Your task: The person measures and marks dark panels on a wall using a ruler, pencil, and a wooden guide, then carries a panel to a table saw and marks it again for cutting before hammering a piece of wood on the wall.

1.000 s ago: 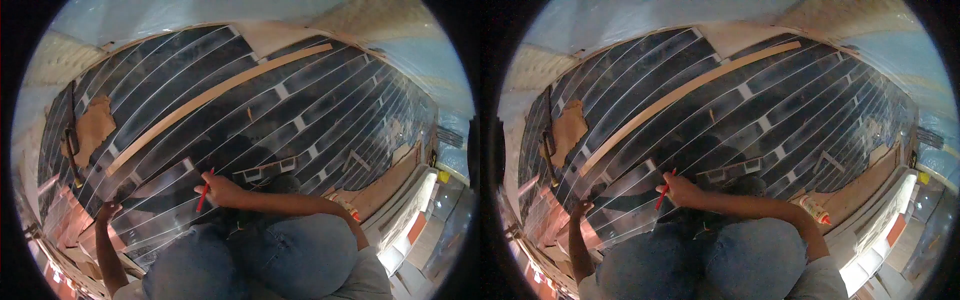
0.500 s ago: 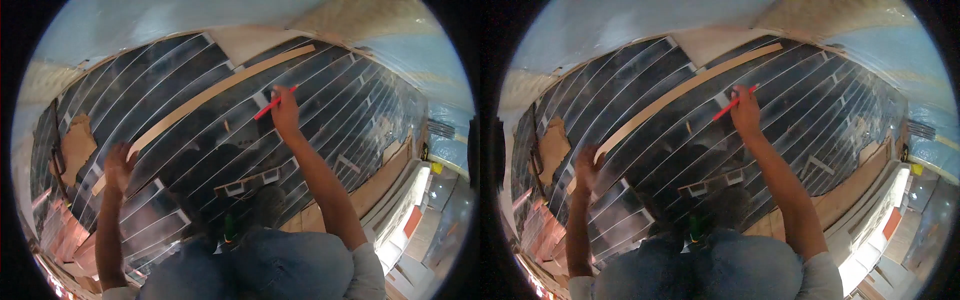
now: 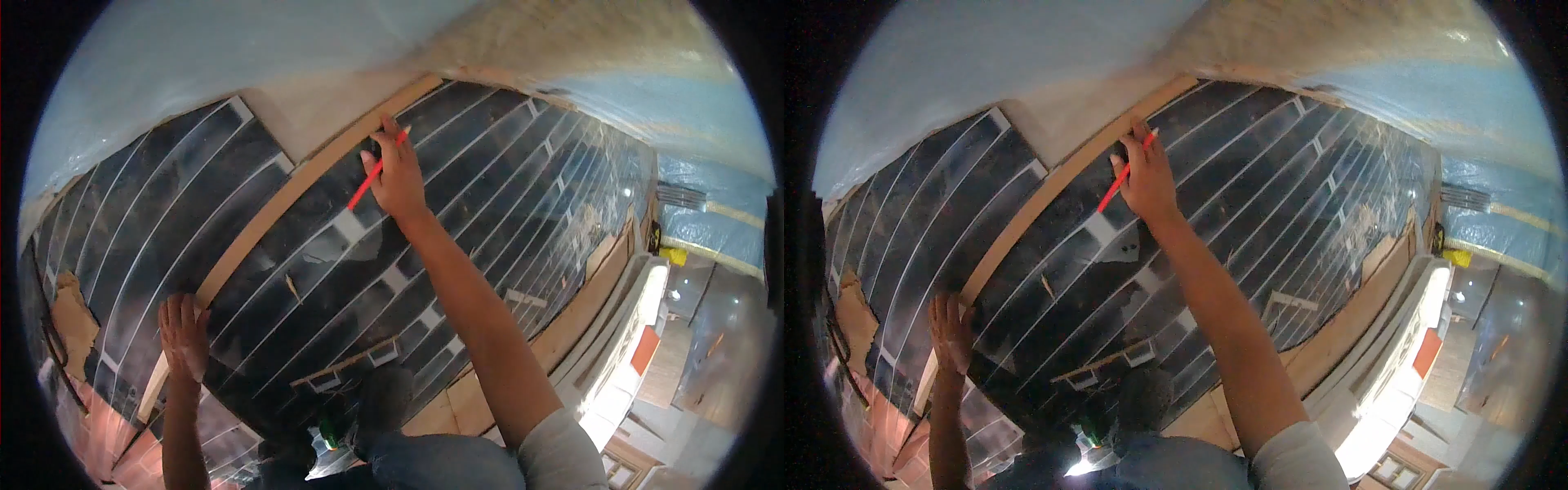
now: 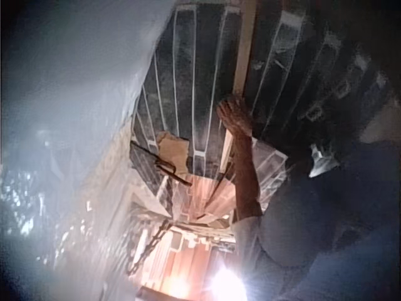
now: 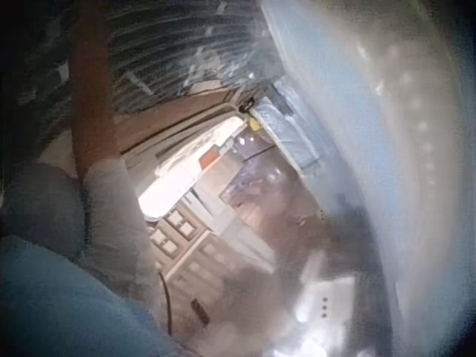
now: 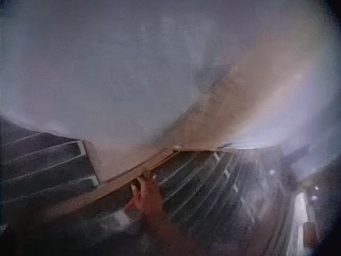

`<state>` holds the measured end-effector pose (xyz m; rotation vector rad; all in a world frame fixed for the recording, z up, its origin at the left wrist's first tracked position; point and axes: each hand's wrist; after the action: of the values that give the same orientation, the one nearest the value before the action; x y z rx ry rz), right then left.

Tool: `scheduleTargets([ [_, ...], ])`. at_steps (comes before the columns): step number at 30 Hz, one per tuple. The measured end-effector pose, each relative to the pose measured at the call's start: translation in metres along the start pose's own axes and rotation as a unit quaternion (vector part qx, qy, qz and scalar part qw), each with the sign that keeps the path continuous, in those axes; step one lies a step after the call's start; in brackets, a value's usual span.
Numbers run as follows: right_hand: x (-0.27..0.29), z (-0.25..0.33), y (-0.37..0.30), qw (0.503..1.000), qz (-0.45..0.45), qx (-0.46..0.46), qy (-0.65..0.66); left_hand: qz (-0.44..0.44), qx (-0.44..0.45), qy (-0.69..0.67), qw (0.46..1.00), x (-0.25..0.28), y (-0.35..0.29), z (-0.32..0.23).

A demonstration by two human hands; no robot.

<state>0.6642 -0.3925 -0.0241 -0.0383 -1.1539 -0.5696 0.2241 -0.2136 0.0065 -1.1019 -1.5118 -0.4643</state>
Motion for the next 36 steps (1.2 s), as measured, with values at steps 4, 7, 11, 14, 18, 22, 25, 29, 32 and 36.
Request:
scheduleTargets([
  [4,-0.007,0.005,-0.005,0.999,0.012,-0.032,0.034,-0.055,0.039,0.014,0.998,-0.008,0.009,-0.022],
  [7,-0.003,-0.001,-0.006,0.999,0.016,-0.037,0.003,-0.073,0.036,-0.002,0.997,-0.006,0.044,-0.058],
  [11,-0.004,-0.001,-0.005,0.999,0.031,-0.027,-0.020,-0.102,-0.005,-0.003,0.995,-0.016,0.083,-0.076],
  [14,-0.001,0.000,-0.002,0.999,0.030,-0.026,-0.010,-0.138,-0.025,-0.011,0.990,-0.025,0.085,-0.078],
  [18,-0.002,-0.002,-0.003,0.999,0.042,-0.032,0.001,-0.145,-0.008,0.016,0.989,-0.030,0.081,-0.079],
  [22,-0.004,-0.004,-0.001,0.999,0.042,-0.017,0.013,-0.138,-0.008,0.025,0.990,-0.035,0.078,-0.075],
  [25,-0.004,-0.002,-0.002,0.998,0.057,-0.029,-0.003,-0.151,-0.008,0.000,0.989,-0.039,0.076,-0.073],
  [29,0.000,-0.004,0.001,0.998,0.057,-0.031,-0.004,-0.141,-0.006,0.004,0.990,-0.035,0.078,-0.075],
  [32,-0.001,-0.006,-0.001,0.999,0.048,-0.023,0.001,-0.142,-0.011,0.015,0.990,-0.034,0.080,-0.077],
  [36,0.000,-0.006,0.000,0.998,0.051,-0.033,0.009,-0.157,-0.012,0.011,0.987,-0.033,0.082,-0.079],
])
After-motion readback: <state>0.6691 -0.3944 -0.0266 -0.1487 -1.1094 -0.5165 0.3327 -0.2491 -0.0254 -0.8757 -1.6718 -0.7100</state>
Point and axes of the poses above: each hand's wrist, its own y-axis towards the middle knuckle, its own x-axis out of the back of the hand, z = x × y, and after that the axes turned 9 degrees about z, right-handed
